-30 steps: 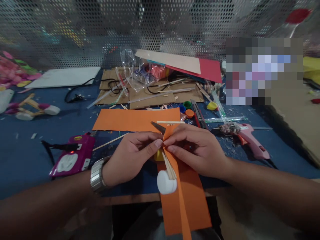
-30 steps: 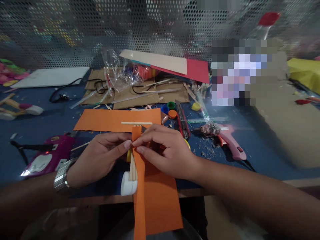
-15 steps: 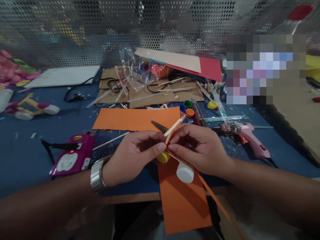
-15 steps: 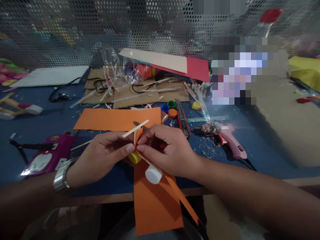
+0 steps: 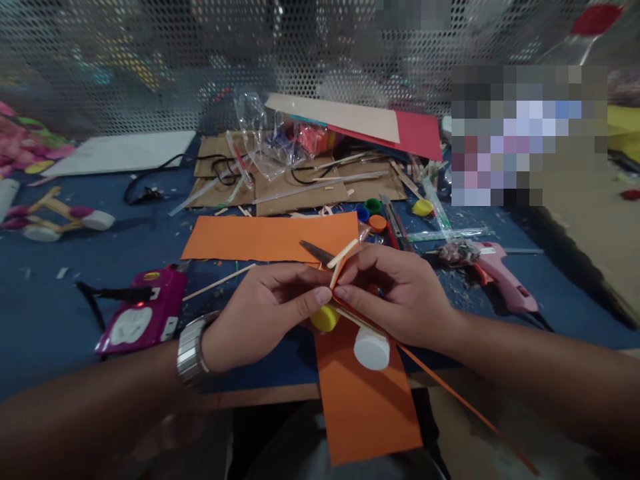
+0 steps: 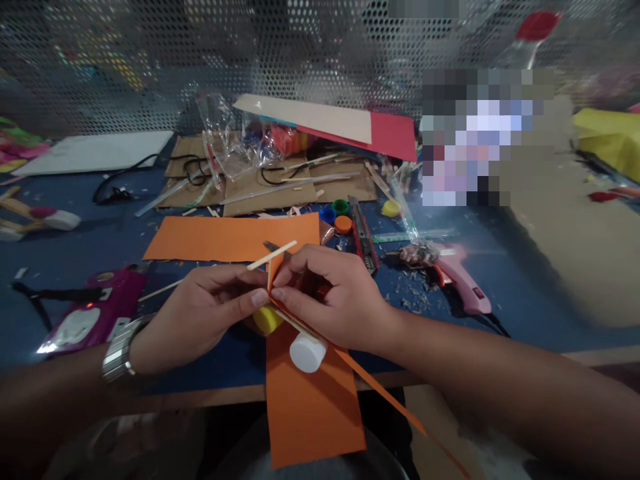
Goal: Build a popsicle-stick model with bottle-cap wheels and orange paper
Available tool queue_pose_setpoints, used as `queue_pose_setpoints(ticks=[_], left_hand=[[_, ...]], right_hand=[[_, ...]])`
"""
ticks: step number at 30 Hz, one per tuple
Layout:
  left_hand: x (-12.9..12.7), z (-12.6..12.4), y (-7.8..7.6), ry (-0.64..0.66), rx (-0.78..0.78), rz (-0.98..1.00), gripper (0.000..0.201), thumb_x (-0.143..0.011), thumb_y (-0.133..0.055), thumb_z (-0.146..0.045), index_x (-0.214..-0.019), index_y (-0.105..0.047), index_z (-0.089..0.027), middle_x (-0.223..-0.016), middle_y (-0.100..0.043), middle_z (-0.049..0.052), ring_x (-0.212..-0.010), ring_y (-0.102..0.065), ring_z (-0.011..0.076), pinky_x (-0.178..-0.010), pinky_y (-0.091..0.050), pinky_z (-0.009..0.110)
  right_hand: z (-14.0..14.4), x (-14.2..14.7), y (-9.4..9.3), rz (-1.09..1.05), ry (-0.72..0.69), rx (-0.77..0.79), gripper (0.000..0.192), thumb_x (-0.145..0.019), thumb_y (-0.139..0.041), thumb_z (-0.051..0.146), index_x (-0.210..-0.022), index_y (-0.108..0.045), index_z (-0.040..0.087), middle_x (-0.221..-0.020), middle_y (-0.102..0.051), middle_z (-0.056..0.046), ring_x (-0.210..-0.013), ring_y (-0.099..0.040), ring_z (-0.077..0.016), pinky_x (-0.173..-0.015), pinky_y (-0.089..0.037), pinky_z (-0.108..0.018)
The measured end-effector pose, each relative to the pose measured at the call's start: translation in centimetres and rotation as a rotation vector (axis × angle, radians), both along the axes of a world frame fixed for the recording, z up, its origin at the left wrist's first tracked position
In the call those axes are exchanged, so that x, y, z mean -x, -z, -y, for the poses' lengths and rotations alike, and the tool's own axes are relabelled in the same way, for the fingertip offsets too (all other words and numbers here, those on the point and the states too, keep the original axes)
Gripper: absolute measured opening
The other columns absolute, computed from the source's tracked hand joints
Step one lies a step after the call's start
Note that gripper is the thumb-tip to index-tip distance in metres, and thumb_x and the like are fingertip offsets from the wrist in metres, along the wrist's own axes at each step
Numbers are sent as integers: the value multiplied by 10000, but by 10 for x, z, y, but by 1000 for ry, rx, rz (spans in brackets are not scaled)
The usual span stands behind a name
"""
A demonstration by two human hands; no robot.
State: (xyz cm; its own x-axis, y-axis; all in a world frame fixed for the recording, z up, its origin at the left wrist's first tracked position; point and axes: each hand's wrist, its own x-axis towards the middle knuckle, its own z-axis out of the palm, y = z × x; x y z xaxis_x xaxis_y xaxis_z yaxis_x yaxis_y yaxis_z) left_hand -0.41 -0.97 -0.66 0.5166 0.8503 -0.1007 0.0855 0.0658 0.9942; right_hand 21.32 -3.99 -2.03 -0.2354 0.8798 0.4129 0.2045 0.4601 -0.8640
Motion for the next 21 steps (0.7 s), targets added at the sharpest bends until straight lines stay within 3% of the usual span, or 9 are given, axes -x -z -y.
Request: queue_pose_setpoints(ticks=[14,21], left_hand=[[1,-2,0,8,42,1,107,-873,-861,-245,-805,-855,-164,-790,-823,28,-651,-702,101,-607,-607,139],[1,-1,0,17,23,3,101,-877,-856,-244,-807,-860,-171,-790,-827,34,-650,-701,114,-612,-609,164]], right_hand=[[0,0,1,29,20,-59,97,-932,-812,188,-902,-721,190,-825,-758,-20,-693,-685,-122,-597,-536,-229],[1,0,0,-2,18,-10,125,-928,-815,192,-905,-693,199,-781,-738,3,-626,-655,-108,-533,-524,-207]])
